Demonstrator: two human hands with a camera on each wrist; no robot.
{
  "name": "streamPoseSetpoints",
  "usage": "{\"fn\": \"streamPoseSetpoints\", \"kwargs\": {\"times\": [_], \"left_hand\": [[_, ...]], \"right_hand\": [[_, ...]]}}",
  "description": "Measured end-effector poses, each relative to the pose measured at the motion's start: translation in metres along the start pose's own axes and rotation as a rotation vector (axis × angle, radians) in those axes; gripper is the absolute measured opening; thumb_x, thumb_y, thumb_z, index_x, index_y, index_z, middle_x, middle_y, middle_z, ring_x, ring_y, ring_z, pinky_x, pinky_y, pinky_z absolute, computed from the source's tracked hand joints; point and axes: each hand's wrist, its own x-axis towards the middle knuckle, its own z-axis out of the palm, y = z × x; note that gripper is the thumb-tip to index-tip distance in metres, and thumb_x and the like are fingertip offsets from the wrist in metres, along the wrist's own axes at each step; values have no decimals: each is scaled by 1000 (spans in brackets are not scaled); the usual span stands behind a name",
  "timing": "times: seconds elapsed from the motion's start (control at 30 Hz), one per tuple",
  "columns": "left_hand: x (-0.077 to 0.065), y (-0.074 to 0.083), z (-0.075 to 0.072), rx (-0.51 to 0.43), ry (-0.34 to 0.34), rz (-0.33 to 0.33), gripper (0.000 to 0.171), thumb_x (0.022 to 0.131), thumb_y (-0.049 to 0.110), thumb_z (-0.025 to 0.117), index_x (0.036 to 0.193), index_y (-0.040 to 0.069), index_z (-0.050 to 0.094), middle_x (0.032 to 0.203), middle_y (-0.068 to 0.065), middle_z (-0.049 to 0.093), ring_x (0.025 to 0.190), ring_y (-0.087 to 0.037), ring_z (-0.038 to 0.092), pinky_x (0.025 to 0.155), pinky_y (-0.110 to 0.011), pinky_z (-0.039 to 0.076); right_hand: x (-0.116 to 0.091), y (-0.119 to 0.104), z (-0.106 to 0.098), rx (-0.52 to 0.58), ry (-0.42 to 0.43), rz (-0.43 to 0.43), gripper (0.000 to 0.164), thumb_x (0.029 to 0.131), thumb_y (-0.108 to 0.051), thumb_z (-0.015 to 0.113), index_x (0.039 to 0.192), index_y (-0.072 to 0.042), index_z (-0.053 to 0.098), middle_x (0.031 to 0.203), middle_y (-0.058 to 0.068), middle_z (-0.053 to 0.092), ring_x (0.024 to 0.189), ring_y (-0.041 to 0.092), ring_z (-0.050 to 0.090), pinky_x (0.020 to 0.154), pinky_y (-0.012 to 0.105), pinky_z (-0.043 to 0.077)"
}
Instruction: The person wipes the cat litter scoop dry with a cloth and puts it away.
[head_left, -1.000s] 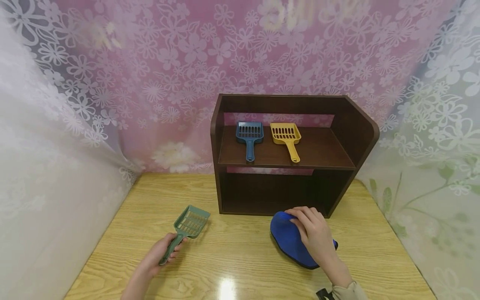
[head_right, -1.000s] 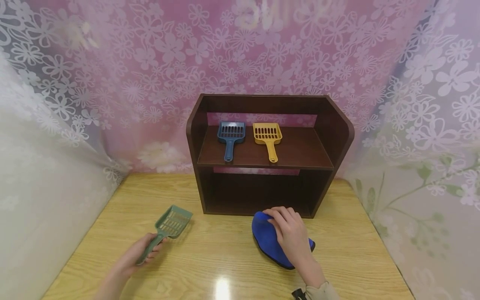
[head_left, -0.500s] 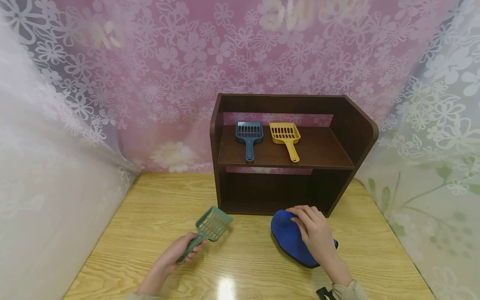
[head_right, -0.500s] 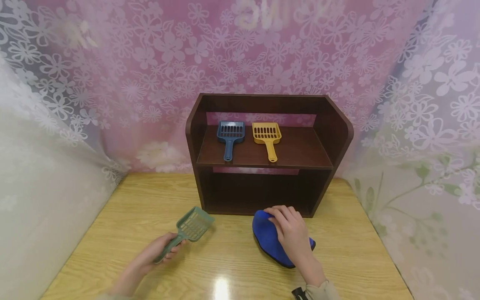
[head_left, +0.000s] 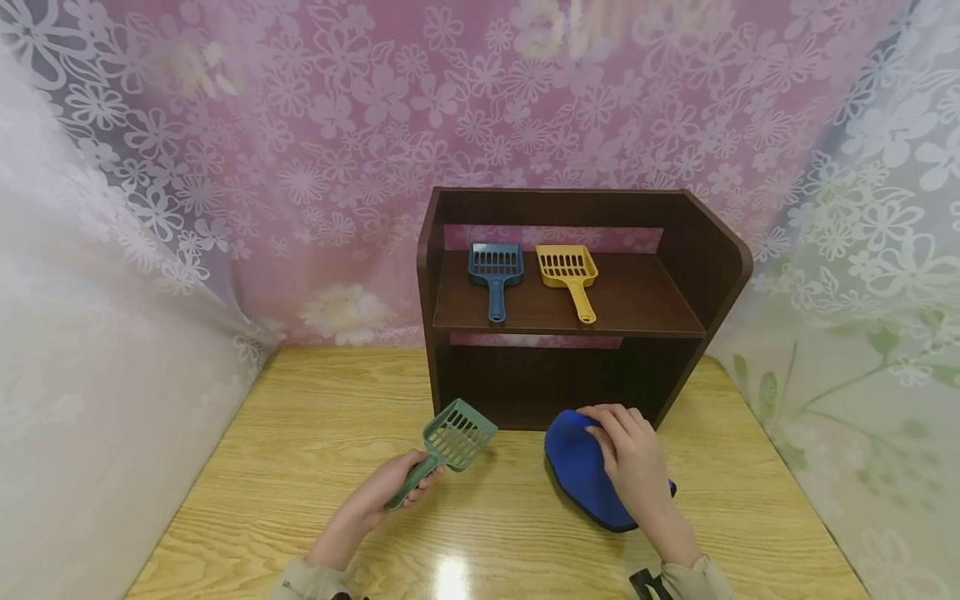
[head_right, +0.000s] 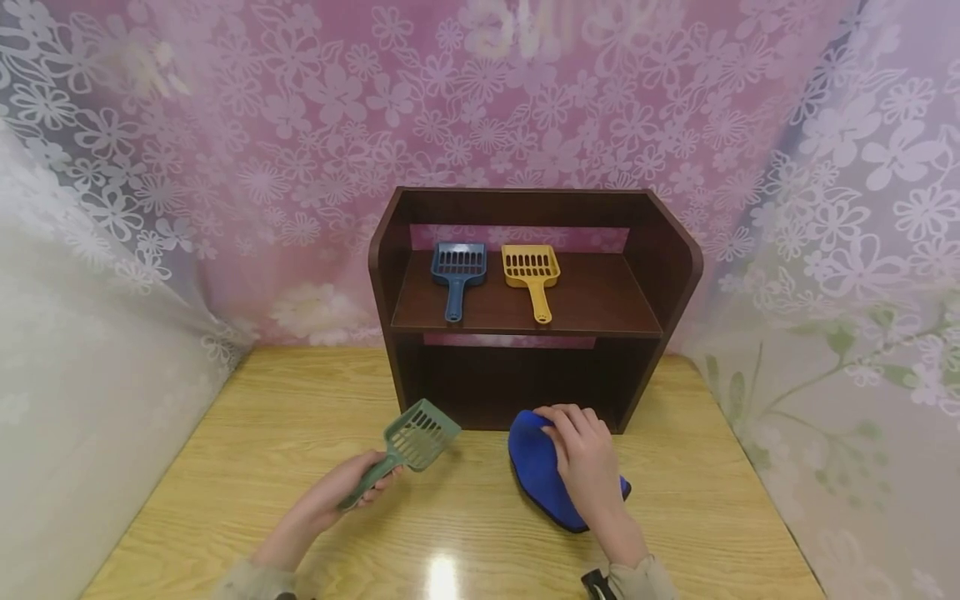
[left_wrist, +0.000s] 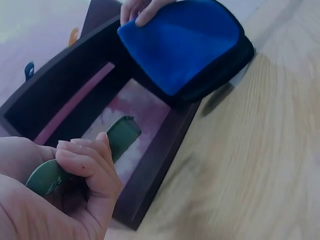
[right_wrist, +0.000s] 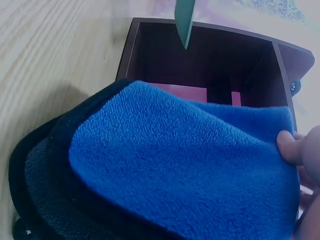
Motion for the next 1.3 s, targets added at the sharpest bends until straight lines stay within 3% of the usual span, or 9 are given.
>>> {"fn": "streamPoseSetpoints", "kwargs": {"times": [0.27,0.6,0.77,0.87,1.17,1.3], "left_hand": [[16,14,24,58,-50,9,46,111,28,29,111,-1,65,72,5,49,55,-4,40,54,-19,35],[27,28,54,68,-98,42,44,108,30,34,106,1,67,72,2,48,55,-4,39,53,-19,34],[31,34,66,64,-105,65,44,109,29,33,106,1,67,71,4,49,55,-4,40,52,-18,35],[33,37,71,57,-108,83,44,110,28,31,105,2,66,71,5,49,55,-3,39,51,-17,35],[35,42,79,43,-95,121,45,110,28,32,103,2,68,69,5,49,54,-5,40,52,-18,36],[35,43,80,53,-95,135,45,111,28,32,103,1,68,69,5,49,54,-5,40,52,-18,36]], "right_hand": [[14,1,-2,-60,4,47,24,91,-2,73,114,-11,73,105,6,70,89,23,61,78,32,46],[45,-23,7,7,114,-73,29,86,-3,78,112,-13,75,103,3,71,85,22,60,74,33,47],[44,-38,22,40,87,-146,21,94,-19,74,113,-13,75,101,2,72,83,20,61,69,34,49],[40,-43,30,45,57,-162,23,92,-22,76,113,-13,75,100,1,73,84,20,63,66,33,49],[30,-44,40,-70,-67,-193,38,83,-22,85,118,-13,73,103,4,72,89,25,65,71,40,51],[26,-43,40,-92,-99,-189,39,80,-15,86,116,-13,73,106,5,69,91,26,62,71,40,50]]}}
